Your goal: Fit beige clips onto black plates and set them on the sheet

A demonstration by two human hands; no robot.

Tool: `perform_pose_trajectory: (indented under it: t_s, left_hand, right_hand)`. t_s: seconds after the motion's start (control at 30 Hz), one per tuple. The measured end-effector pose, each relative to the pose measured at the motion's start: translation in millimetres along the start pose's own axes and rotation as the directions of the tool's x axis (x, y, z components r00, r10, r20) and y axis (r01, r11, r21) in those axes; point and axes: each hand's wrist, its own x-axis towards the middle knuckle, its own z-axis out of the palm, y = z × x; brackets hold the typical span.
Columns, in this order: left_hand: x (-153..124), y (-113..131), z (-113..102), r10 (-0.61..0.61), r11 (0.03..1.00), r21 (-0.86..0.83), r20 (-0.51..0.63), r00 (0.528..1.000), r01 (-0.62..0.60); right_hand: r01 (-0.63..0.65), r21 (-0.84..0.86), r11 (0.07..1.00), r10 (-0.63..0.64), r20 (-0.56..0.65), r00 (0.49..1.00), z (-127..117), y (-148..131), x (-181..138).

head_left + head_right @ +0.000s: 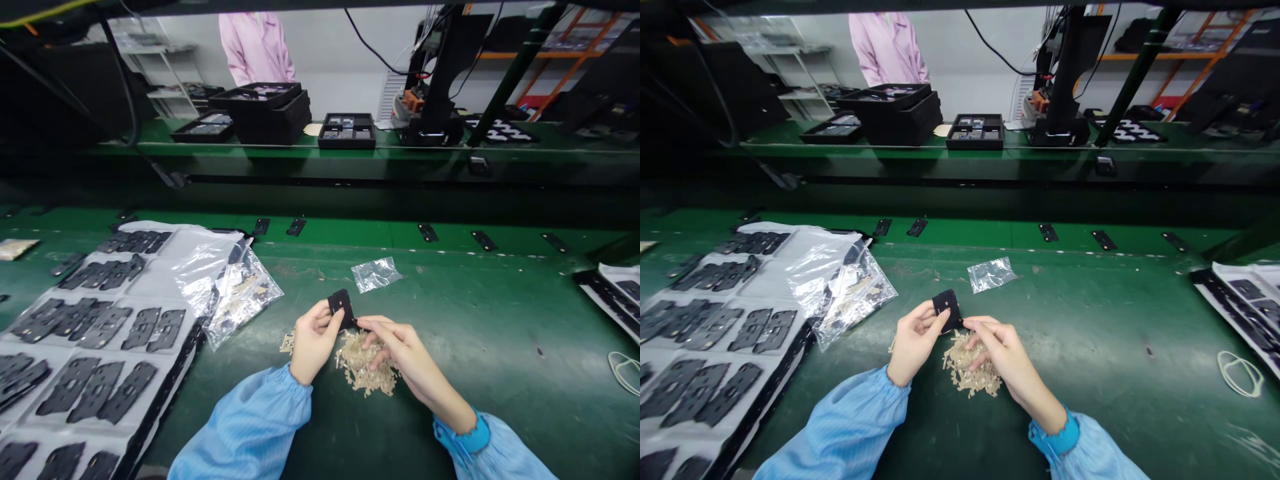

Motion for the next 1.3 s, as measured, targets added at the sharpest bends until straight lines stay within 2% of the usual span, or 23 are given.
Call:
perform_pose_trajectory:
  t_s: [0.27, 0.6, 0.93, 1.3]
  left_hand:
    - [-0.2, 0.8, 0.8, 0.012, 1.0, 0.005, 0.01, 1.0, -0.012]
    - [-1.3, -0.9, -0.6, 0.004, 1.0, 0.023, 0.029, 1.0, -0.004]
    - [-1.9, 0.5, -0.5, -0.008, 1.0, 0.008, 0.042, 0.999, 0.008]
    - [-1.5, 3.9, -2.6, -0.064, 0.997, -0.041, 0.085, 0.994, 0.068]
  right_hand:
    - [0.001, -0.001, 1.0, -0.001, 0.012, 1.0, 2.3, -2.8, 0.0]
    - [-0.049, 0.104, 0.993, 0.047, 0.021, 0.999, 0.4, -2.8, 0.2]
    - [-0.042, 0.163, 0.986, 0.034, 0.054, 0.998, -4.7, 3.5, 4.8]
    - [-0.088, 0.19, 0.978, 0.081, 0.042, 0.996, -11.2, 8.3, 11.0]
